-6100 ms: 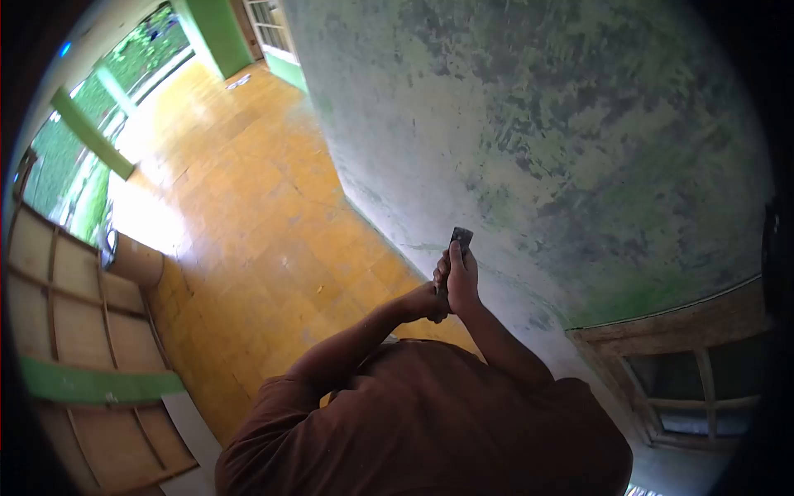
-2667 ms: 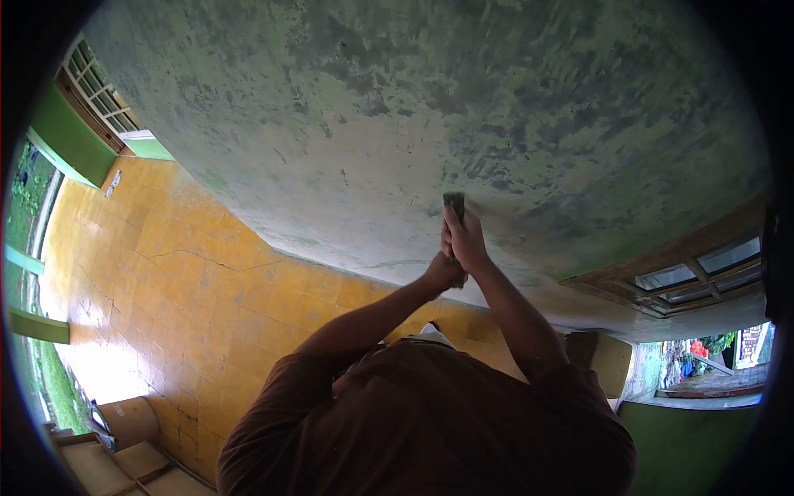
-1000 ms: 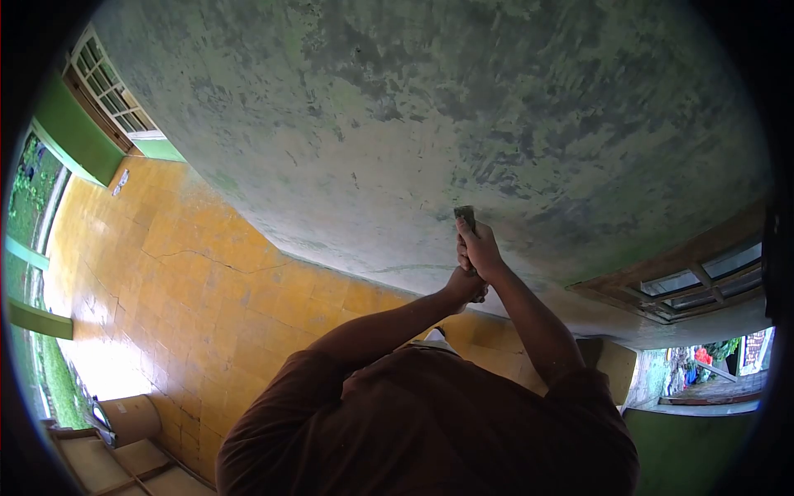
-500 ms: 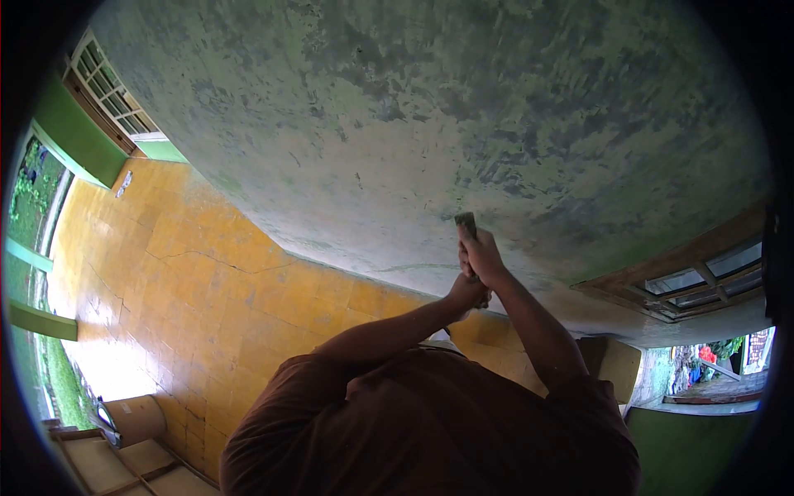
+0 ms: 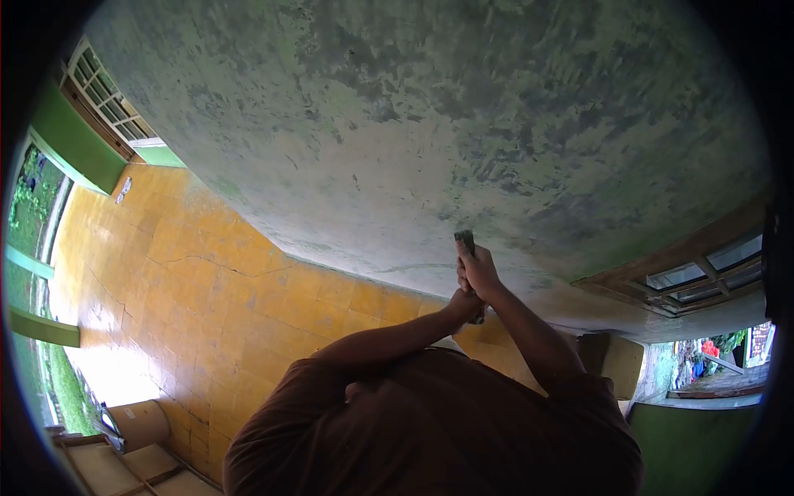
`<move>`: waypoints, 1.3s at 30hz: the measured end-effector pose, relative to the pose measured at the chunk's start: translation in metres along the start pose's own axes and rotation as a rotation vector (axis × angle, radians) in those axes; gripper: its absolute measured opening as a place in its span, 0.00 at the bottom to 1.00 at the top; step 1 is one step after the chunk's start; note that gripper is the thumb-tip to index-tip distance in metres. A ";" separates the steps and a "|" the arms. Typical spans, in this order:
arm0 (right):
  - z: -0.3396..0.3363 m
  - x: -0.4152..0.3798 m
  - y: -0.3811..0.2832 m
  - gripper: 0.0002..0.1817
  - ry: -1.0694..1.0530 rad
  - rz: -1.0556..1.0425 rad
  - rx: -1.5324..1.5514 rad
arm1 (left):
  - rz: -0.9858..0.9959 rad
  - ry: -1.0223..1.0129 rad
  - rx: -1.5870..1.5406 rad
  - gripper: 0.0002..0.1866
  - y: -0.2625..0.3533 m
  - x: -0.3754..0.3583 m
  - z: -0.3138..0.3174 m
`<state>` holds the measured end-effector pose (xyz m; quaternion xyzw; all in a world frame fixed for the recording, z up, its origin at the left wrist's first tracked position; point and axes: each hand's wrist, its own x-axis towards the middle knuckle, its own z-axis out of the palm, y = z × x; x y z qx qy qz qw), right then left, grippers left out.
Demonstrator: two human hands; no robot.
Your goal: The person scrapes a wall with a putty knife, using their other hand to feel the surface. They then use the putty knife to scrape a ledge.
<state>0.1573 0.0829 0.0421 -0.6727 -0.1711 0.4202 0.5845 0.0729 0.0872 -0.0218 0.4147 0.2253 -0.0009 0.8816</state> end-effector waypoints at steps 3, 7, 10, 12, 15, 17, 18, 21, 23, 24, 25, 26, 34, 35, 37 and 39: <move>-0.002 0.011 -0.010 0.22 0.104 -0.114 0.013 | -0.004 -0.067 0.042 0.11 0.017 0.020 -0.014; 0.010 0.019 -0.016 0.21 0.188 -0.246 0.066 | -0.077 -0.227 -0.016 0.09 0.042 0.024 -0.032; 0.023 0.014 0.006 0.19 0.281 -0.268 0.143 | -0.030 -0.228 0.153 0.06 0.033 0.013 -0.049; 0.032 0.010 0.026 0.19 0.308 -0.254 0.134 | -0.086 -0.211 0.238 0.06 0.031 -0.004 -0.052; 0.036 0.025 0.036 0.18 0.381 -0.340 0.095 | 0.003 -0.172 0.375 0.06 0.029 0.017 -0.074; 0.038 0.033 0.008 0.18 0.369 -0.352 0.161 | 0.072 -0.174 0.437 0.09 0.056 0.030 -0.078; 0.039 0.033 0.000 0.17 0.347 -0.368 0.231 | -0.026 -0.227 0.394 0.09 0.061 0.029 -0.082; 0.042 0.032 0.004 0.17 0.323 -0.376 0.220 | 0.052 -0.220 0.441 0.07 0.047 0.027 -0.088; 0.046 0.018 0.025 0.17 0.303 -0.363 0.219 | 0.019 -0.188 0.379 0.07 0.025 0.018 -0.089; 0.047 0.014 0.041 0.18 0.330 -0.348 0.194 | 0.023 -0.213 0.353 0.08 0.012 0.015 -0.092; 0.048 0.013 0.041 0.19 0.354 -0.338 0.167 | 0.021 -0.186 0.370 0.08 0.014 0.007 -0.084; 0.044 0.018 0.038 0.19 0.354 -0.344 0.166 | 0.021 -0.158 0.383 0.08 0.018 0.001 -0.078; 0.037 0.032 0.002 0.19 0.285 -0.352 0.258 | 0.056 -0.149 0.380 0.07 0.041 0.029 -0.080; 0.037 0.026 0.014 0.19 0.274 -0.327 0.256 | 0.059 -0.155 0.393 0.06 0.030 0.024 -0.081; 0.038 0.010 0.035 0.19 0.291 -0.284 0.215 | 0.025 -0.168 0.345 0.07 0.013 0.007 -0.076; 0.034 0.014 0.043 0.19 0.305 -0.253 0.165 | -0.049 -0.131 0.387 0.07 0.012 0.003 -0.071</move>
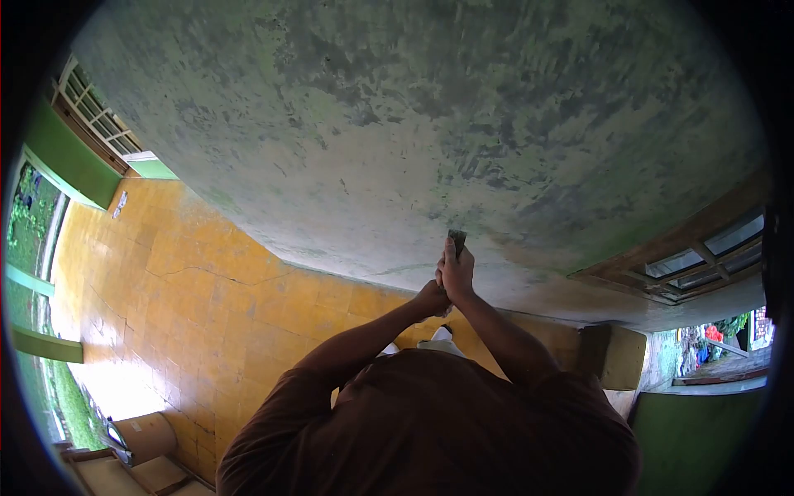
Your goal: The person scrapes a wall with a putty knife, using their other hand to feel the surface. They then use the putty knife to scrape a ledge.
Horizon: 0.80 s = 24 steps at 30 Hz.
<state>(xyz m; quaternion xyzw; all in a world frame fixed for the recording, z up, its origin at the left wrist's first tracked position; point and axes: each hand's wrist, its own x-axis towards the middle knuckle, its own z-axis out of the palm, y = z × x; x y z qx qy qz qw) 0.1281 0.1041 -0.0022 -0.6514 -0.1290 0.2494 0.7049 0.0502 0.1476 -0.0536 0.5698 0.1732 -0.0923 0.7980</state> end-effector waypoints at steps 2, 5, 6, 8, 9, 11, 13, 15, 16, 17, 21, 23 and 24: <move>0.011 0.021 -0.034 0.19 -0.009 -0.045 0.040 | 0.071 0.003 0.020 0.07 0.020 0.027 -0.016; 0.014 0.024 -0.045 0.19 -0.023 -0.095 0.081 | 0.102 -0.011 -0.001 0.08 0.037 0.022 -0.016; 0.015 0.026 -0.046 0.19 -0.015 -0.097 0.097 | 0.116 0.027 0.017 0.09 0.040 0.022 -0.015; 0.014 0.018 -0.034 0.19 0.001 -0.089 0.122 | 0.095 0.074 0.025 0.10 0.034 0.012 -0.011; 0.011 0.009 -0.023 0.19 0.003 -0.057 0.065 | 0.097 0.054 0.001 0.10 0.011 0.014 -0.013; 0.002 0.001 -0.004 0.20 0.008 -0.030 0.005 | 0.055 0.036 -0.007 0.11 -0.003 0.000 0.000; 0.001 0.001 -0.004 0.21 0.029 0.026 0.000 | -0.030 0.087 -0.040 0.10 0.011 0.002 0.002; 0.007 0.027 -0.037 0.21 0.025 -0.028 0.077 | 0.080 0.041 0.083 0.10 0.032 0.025 -0.013; 0.006 0.028 -0.039 0.21 0.004 -0.015 0.080 | 0.025 0.023 0.078 0.09 0.035 0.024 -0.012; 0.005 0.026 -0.039 0.20 -0.013 -0.004 0.083 | 0.019 0.027 0.075 0.09 0.032 0.018 -0.008; 0.005 0.012 -0.022 0.20 0.012 -0.037 0.105 | 0.117 0.066 0.080 0.11 0.011 0.017 -0.008; -0.002 -0.001 -0.003 0.20 0.034 0.023 0.084 | -0.002 0.065 0.105 0.12 -0.004 0.005 0.001; -0.003 -0.007 -0.003 0.19 0.017 0.023 0.021 | 0.071 0.092 0.122 0.12 -0.006 0.003 0.007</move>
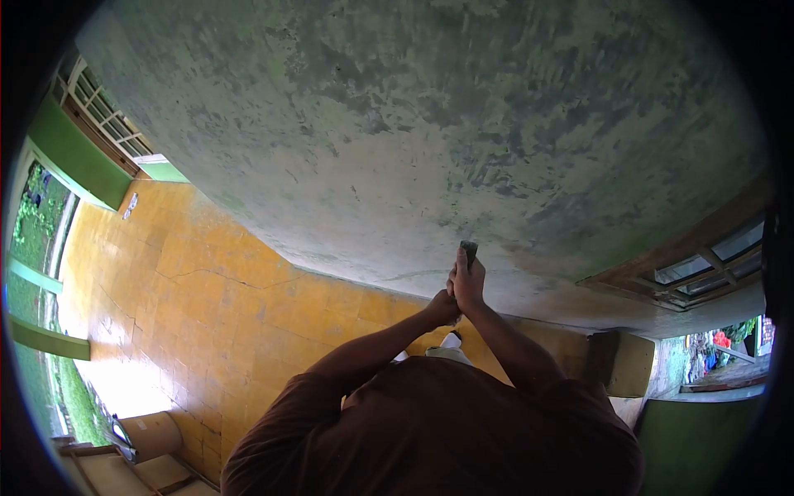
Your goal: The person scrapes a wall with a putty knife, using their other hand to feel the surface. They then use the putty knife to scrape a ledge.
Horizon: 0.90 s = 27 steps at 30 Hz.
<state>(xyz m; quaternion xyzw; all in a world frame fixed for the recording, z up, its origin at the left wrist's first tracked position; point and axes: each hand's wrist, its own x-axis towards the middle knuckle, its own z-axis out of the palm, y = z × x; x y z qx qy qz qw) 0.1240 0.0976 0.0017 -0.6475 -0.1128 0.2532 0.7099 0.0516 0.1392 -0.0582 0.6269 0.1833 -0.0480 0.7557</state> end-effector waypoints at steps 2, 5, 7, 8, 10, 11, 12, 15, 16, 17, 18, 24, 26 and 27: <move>0.002 0.018 -0.011 0.19 -0.001 -0.032 0.005 | 0.018 0.035 0.070 0.12 0.011 0.016 -0.009; 0.018 0.037 -0.049 0.19 -0.016 -0.120 0.088 | 0.195 0.011 0.041 0.12 0.051 0.042 -0.029; 0.024 0.036 -0.064 0.19 -0.050 -0.197 0.084 | 0.204 0.002 0.070 0.11 0.054 0.040 -0.029; 0.021 0.035 -0.057 0.19 -0.039 -0.154 0.118 | 0.161 0.006 0.054 0.11 0.050 0.035 -0.027; 0.014 0.021 -0.032 0.19 -0.010 -0.094 0.089 | 0.112 -0.003 0.014 0.10 0.018 0.024 -0.020; 0.010 0.013 -0.019 0.20 0.011 -0.034 0.055 | 0.085 -0.032 -0.058 0.11 -0.001 0.019 -0.014; 0.004 0.008 -0.004 0.20 0.014 -0.010 -0.004 | 0.021 -0.031 -0.082 0.11 -0.006 0.010 -0.007; 0.005 0.022 -0.021 0.20 0.051 -0.036 0.022 | 0.045 0.047 0.099 0.11 0.017 0.020 -0.011; 0.010 0.033 -0.035 0.20 0.054 -0.064 0.096 | 0.023 -0.008 0.051 0.12 0.029 0.028 -0.019; 0.010 0.031 -0.032 0.20 0.053 -0.057 0.094 | 0.001 -0.062 0.006 0.12 0.037 0.031 -0.024; 0.009 0.028 -0.029 0.20 0.056 -0.049 0.119 | 0.020 -0.047 0.029 0.12 0.036 0.031 -0.023; 0.002 0.002 -0.003 0.19 0.058 0.029 0.038 | -0.043 -0.059 -0.062 0.13 -0.006 0.004 -0.005; -0.002 0.012 0.000 0.19 0.051 0.016 0.041 | -0.058 -0.029 -0.046 0.09 -0.006 0.005 0.000; -0.003 0.019 -0.001 0.19 0.038 0.007 0.043 | -0.006 0.037 0.080 0.09 0.005 0.015 -0.005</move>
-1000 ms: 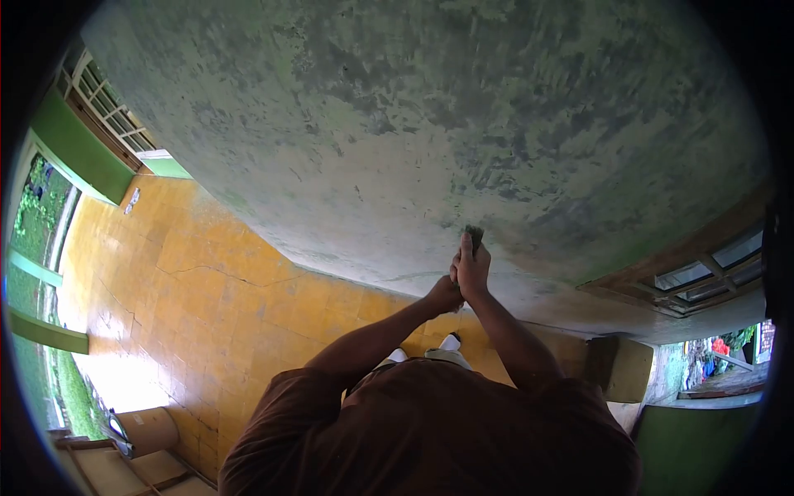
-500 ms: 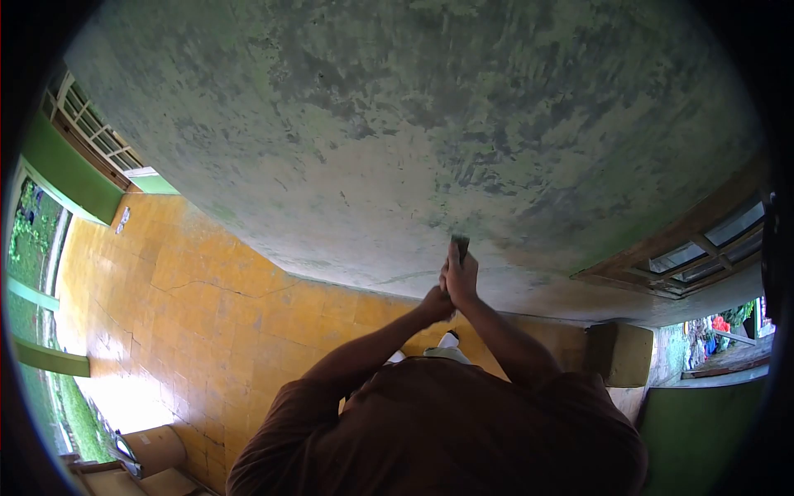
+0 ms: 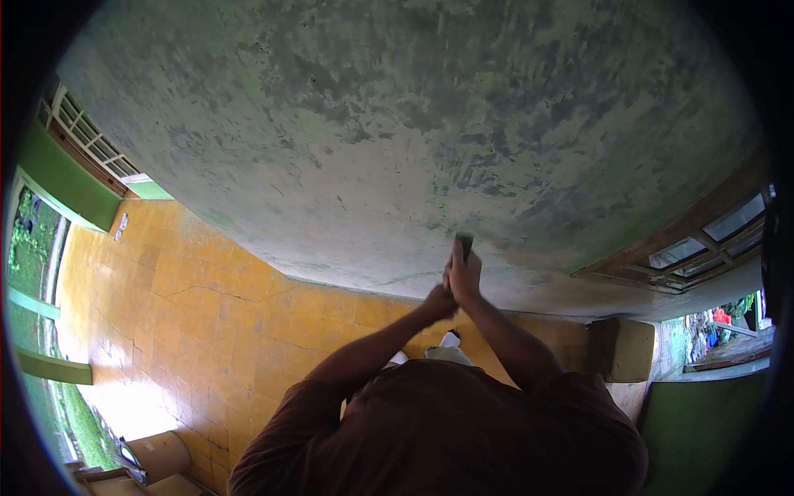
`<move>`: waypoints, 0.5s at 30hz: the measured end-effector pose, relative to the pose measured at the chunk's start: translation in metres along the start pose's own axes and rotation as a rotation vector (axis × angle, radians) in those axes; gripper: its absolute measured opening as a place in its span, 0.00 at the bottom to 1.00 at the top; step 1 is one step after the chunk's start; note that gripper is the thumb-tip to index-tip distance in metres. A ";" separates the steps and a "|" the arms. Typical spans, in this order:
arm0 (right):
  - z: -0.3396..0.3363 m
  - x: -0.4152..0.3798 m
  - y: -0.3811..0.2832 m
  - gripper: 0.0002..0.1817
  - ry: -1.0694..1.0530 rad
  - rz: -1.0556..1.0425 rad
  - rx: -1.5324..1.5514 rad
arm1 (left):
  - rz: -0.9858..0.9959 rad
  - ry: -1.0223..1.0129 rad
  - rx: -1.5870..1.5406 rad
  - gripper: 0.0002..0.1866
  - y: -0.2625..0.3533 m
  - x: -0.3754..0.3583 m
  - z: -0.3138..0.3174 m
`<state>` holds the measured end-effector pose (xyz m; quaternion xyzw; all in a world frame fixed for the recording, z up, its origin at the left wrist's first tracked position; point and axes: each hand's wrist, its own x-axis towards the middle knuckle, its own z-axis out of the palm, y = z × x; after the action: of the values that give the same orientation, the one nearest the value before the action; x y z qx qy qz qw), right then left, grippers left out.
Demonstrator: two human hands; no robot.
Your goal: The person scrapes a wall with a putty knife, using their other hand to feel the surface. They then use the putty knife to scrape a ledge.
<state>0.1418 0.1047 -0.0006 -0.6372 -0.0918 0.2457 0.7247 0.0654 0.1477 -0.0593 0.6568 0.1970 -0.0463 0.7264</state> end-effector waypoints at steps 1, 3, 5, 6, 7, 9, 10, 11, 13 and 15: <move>0.010 0.008 -0.027 0.19 0.017 -0.028 0.005 | 0.030 -0.051 0.013 0.09 0.014 0.015 -0.012; 0.015 0.011 -0.028 0.20 0.028 -0.037 0.055 | 0.035 -0.088 -0.059 0.11 0.025 0.019 -0.019; 0.018 0.018 -0.034 0.20 0.023 -0.074 0.107 | 0.039 -0.073 -0.050 0.10 0.031 0.014 -0.020; 0.018 0.014 -0.030 0.20 0.027 -0.057 0.108 | 0.024 -0.064 -0.041 0.10 0.028 0.008 -0.019; 0.016 0.006 -0.021 0.20 0.034 -0.034 0.112 | 0.007 -0.044 -0.049 0.12 0.022 0.002 -0.018; 0.011 -0.012 0.000 0.20 0.035 -0.006 0.083 | -0.026 -0.063 -0.061 0.12 0.003 -0.011 -0.007; 0.008 -0.017 0.006 0.20 0.031 0.016 0.052 | -0.051 -0.079 -0.074 0.12 -0.003 -0.014 -0.003; 0.005 -0.015 0.008 0.20 0.026 0.017 0.031 | -0.087 -0.038 -0.138 0.12 -0.006 -0.014 0.000; 0.013 0.007 -0.019 0.20 0.026 -0.028 0.062 | -0.013 -0.035 -0.053 0.12 0.031 0.008 -0.016; 0.016 0.013 -0.032 0.20 0.033 -0.067 0.089 | 0.050 -0.033 0.028 0.11 0.034 0.011 -0.018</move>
<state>0.1537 0.1227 0.0311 -0.6049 -0.0902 0.2147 0.7615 0.0823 0.1713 -0.0326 0.6707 0.1678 -0.0417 0.7213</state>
